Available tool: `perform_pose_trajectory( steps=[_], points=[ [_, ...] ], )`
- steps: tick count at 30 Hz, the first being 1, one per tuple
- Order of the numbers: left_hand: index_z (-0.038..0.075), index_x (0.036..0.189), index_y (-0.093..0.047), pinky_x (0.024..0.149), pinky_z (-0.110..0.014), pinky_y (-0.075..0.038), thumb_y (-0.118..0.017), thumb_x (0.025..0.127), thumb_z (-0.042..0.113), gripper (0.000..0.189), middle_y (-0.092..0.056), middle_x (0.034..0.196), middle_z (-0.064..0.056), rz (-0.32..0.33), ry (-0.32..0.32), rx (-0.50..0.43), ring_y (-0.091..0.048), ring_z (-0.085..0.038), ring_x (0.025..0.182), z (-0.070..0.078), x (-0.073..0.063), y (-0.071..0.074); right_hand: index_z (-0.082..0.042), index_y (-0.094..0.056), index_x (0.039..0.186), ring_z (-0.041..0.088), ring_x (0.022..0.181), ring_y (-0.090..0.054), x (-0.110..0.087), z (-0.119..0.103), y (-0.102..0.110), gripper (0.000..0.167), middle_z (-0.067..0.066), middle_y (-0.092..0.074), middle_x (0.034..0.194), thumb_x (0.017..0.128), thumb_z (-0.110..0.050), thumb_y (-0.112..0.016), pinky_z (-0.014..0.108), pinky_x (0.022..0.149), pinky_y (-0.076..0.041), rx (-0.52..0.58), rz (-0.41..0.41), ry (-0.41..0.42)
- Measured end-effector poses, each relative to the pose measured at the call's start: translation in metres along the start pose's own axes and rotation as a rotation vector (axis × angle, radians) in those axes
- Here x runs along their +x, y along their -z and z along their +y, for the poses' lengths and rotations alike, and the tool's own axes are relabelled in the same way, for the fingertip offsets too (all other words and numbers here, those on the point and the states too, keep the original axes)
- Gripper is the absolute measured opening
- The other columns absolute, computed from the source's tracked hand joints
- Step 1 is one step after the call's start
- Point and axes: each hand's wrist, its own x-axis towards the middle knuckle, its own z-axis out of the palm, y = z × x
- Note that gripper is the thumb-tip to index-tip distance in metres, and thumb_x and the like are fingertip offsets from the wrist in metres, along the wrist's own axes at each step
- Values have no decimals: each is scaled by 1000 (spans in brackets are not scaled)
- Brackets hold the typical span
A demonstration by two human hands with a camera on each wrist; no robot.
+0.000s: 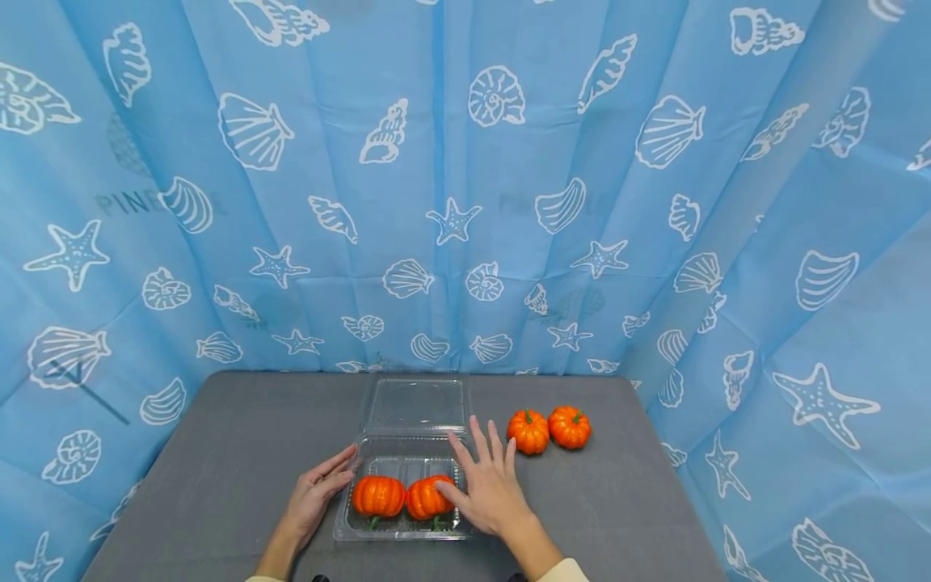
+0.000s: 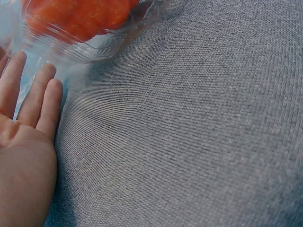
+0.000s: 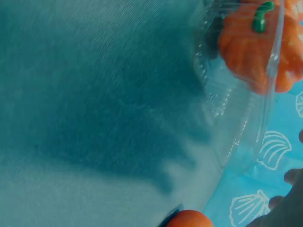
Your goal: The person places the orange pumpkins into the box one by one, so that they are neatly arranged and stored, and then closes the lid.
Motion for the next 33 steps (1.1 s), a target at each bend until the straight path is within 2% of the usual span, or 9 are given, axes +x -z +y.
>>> perform_pose_trajectory(
  steps=[6, 12, 18, 23, 27, 33],
  points=[
    [6, 142, -61, 94, -9, -49, -71, 93, 12, 50, -58, 148, -12, 0, 6, 2, -63, 8, 116, 0, -1, 0, -27, -39, 159, 52, 154, -18, 0, 12, -6, 81, 17, -21, 170, 92, -70, -55, 79, 115, -17, -90, 45, -44],
    [6, 142, -61, 94, -9, -49, -71, 93, 13, 50, -58, 148, -11, -2, 7, 10, -63, 6, 117, 0, -1, 0, -26, -39, 158, 51, 153, -21, 2, 29, -10, 82, 17, -22, 170, 90, -67, -61, 78, 117, -15, -79, 84, -78],
    [5, 142, -60, 94, -9, -49, -70, 94, 11, 50, -58, 149, -12, -5, 2, 1, -63, 7, 116, 0, -1, 1, -23, -41, 157, 51, 152, -24, 5, 44, -11, 84, 18, -25, 168, 91, -74, -52, 78, 116, -16, -94, 110, -83],
    [3, 142, -59, 94, -10, -50, -69, 94, 9, 50, -57, 148, -15, -7, -8, -20, -65, 6, 115, 0, -1, 1, -24, -40, 158, 50, 152, -23, 9, 57, -8, 86, 19, -27, 167, 91, -77, -48, 76, 119, -13, -125, 108, -115],
    [2, 142, -59, 94, -10, -51, -69, 94, 9, 50, -56, 148, -16, -18, -14, -19, -65, 6, 114, 1, -1, 0, -23, -37, 159, 50, 152, -22, 9, 69, -6, 88, 20, -25, 168, 91, -77, -49, 76, 119, -10, -132, 104, -137],
    [3, 142, -60, 94, -9, -50, -70, 94, 9, 50, -57, 149, -15, -10, -13, -9, -64, 9, 114, 0, -1, 0, -20, -37, 159, 52, 150, -23, 10, 87, -2, 94, 22, -27, 166, 88, -80, -51, 77, 117, -15, -124, 121, -154]
  ],
)
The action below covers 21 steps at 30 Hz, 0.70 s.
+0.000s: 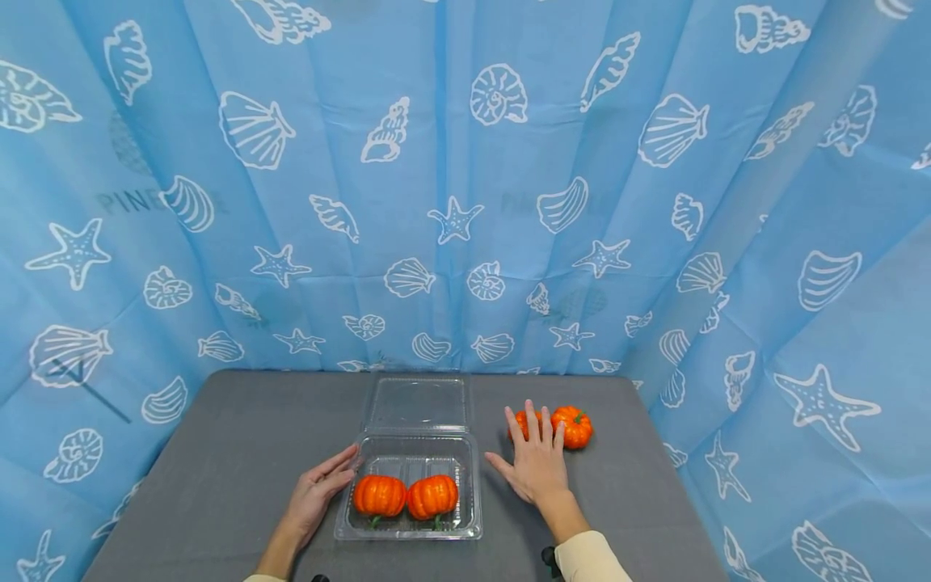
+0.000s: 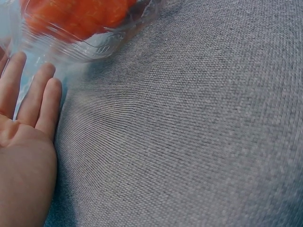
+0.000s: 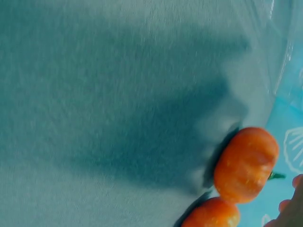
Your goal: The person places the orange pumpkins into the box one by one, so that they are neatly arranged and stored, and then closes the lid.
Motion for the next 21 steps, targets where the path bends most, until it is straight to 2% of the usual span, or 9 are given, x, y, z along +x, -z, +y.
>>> perform_pose_trajectory(
  steps=[4, 10, 16, 21],
  points=[
    [3, 142, -60, 94, -9, -50, -70, 93, 9, 50, -57, 148, -15, 3, 4, 9, -63, 10, 113, 0, 0, 0, -17, -35, 159, 53, 149, -24, 3, 8, 3, 99, 24, -27, 165, 85, -77, -59, 75, 118, -20, -13, -19, -27],
    [3, 141, -60, 94, -10, -50, -70, 93, 9, 49, -58, 147, -15, 1, 3, 4, -65, 8, 113, 1, 1, 1, -12, -31, 161, 54, 146, -30, 11, 17, 6, 105, 28, -27, 163, 81, -63, -76, 69, 116, -33, -35, -52, -62],
    [3, 142, -59, 94, -10, -50, -69, 94, 10, 50, -57, 148, -15, -5, 10, -2, -66, 4, 114, 1, 1, 1, -6, -33, 158, 54, 132, -43, 13, 25, 3, 109, 32, -33, 157, 75, -55, -86, 66, 109, -42, 39, -42, -98],
    [2, 144, -57, 94, -11, -50, -68, 95, 10, 51, -55, 150, -15, -18, 23, -9, -65, 5, 116, 0, 0, 0, -3, -36, 156, 54, 127, -44, 12, 27, 0, 103, 34, -40, 152, 78, -47, -86, 66, 107, -42, 96, -28, -136]
  ],
)
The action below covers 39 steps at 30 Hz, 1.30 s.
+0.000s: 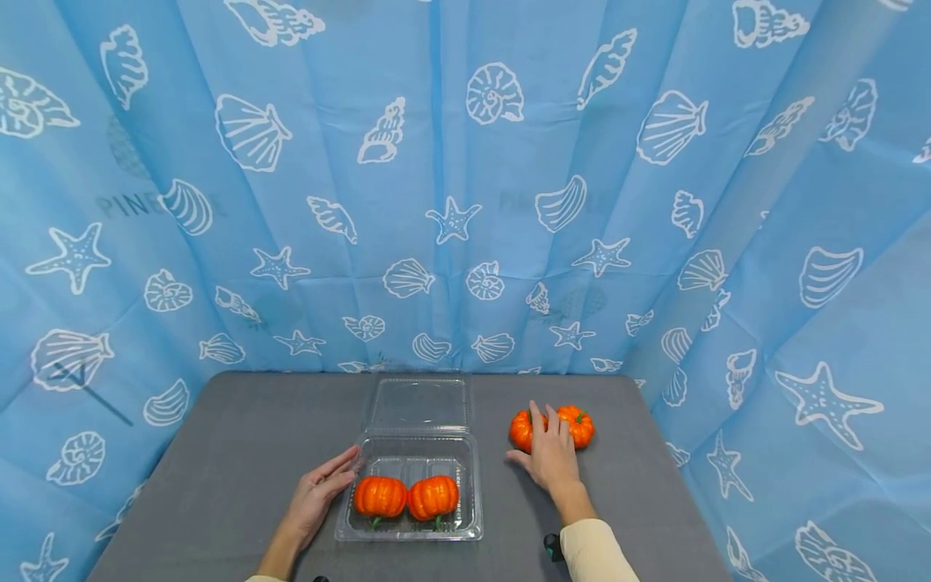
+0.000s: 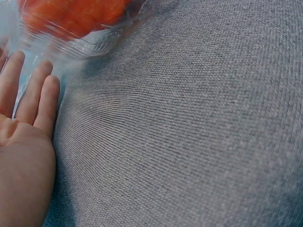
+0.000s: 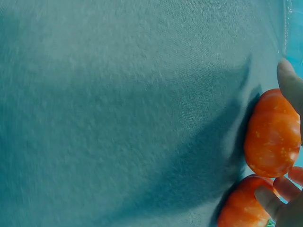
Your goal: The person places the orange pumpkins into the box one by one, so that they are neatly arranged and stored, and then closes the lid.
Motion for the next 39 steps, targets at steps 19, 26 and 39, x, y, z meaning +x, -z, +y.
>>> perform_pose_trajectory(
  steps=[19, 26, 39],
  points=[
    [1, 143, -57, 94, -11, -52, -70, 94, 10, 52, -55, 150, -16, 10, 1, -21, -66, 5, 114, -4, 2, 0, 1, -61, 134, 55, 119, -43, -1, -3, -12, 37, 32, -53, 135, 100, -14, -63, 62, 103, -37, 227, 177, -53],
    [1, 144, -57, 94, -12, -51, -68, 94, 9, 51, -54, 151, -16, 2, -1, -33, -66, 4, 115, -3, 1, -1, 1, -48, 147, 53, 124, -41, 1, -1, -6, 59, 33, -47, 140, 98, -26, -68, 63, 106, -34, 314, 48, -198],
    [0, 143, -57, 95, -11, -51, -69, 94, 9, 51, -54, 151, -16, 15, -7, -26, -64, 6, 116, -2, 1, -1, 0, -31, 156, 50, 128, -50, 2, -1, -10, 85, 35, -48, 145, 94, -45, -70, 64, 108, -43, 417, -106, -283]
  ],
)
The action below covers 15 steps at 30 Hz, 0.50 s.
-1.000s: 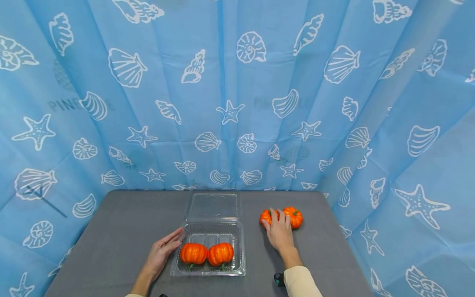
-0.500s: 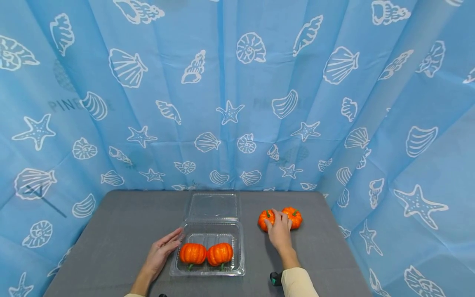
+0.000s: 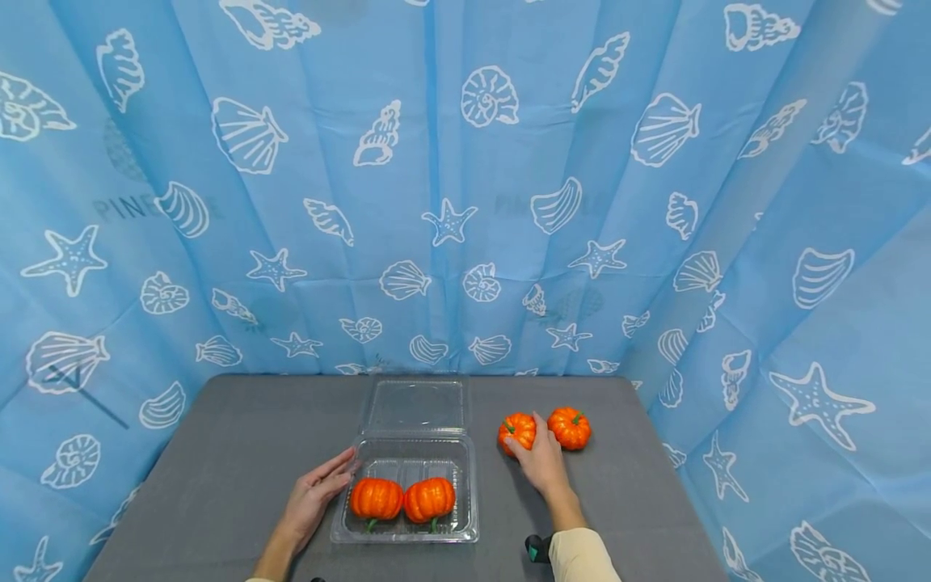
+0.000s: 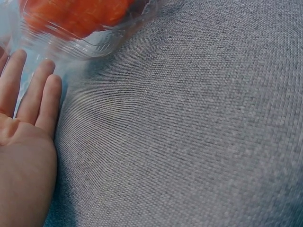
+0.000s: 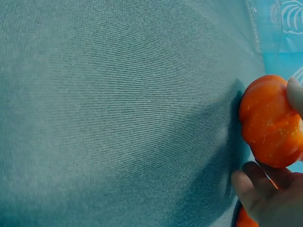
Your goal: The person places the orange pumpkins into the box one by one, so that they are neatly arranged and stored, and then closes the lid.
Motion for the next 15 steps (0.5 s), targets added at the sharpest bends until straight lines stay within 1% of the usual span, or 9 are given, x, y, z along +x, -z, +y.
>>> perform_pose_trajectory(
  steps=[5, 8, 11, 15],
  points=[
    [0, 144, -57, 95, -12, -51, -68, 94, 8, 51, -54, 150, -17, -10, 2, -9, -66, 3, 116, 0, 0, 0, -3, -32, 157, 46, 128, -51, -3, -3, 2, 83, 33, -47, 145, 96, -47, -67, 62, 110, -42, 33, -12, 8],
    [-1, 144, -56, 95, -12, -51, -68, 94, 8, 52, -53, 151, -18, -16, 4, -12, -67, 2, 116, 0, 0, 0, -5, -34, 157, 45, 127, -51, -4, -6, 3, 79, 33, -47, 143, 98, -48, -64, 63, 109, -42, 48, -7, 26],
    [-1, 144, -56, 95, -12, -51, -68, 94, 8, 52, -53, 151, -18, -18, -1, -22, -67, 2, 116, 0, 0, 0, -11, -35, 158, 44, 128, -49, -6, -11, 5, 73, 33, -45, 145, 100, -49, -59, 63, 109, -42, 57, -9, 40],
    [-1, 143, -56, 95, -11, -51, -69, 94, 8, 52, -53, 151, -18, -11, -13, -18, -65, 5, 115, 0, -1, 0, -18, -37, 158, 42, 127, -48, -6, -17, 7, 65, 30, -45, 144, 103, -48, -55, 64, 107, -42, 63, -6, 69]
  ],
)
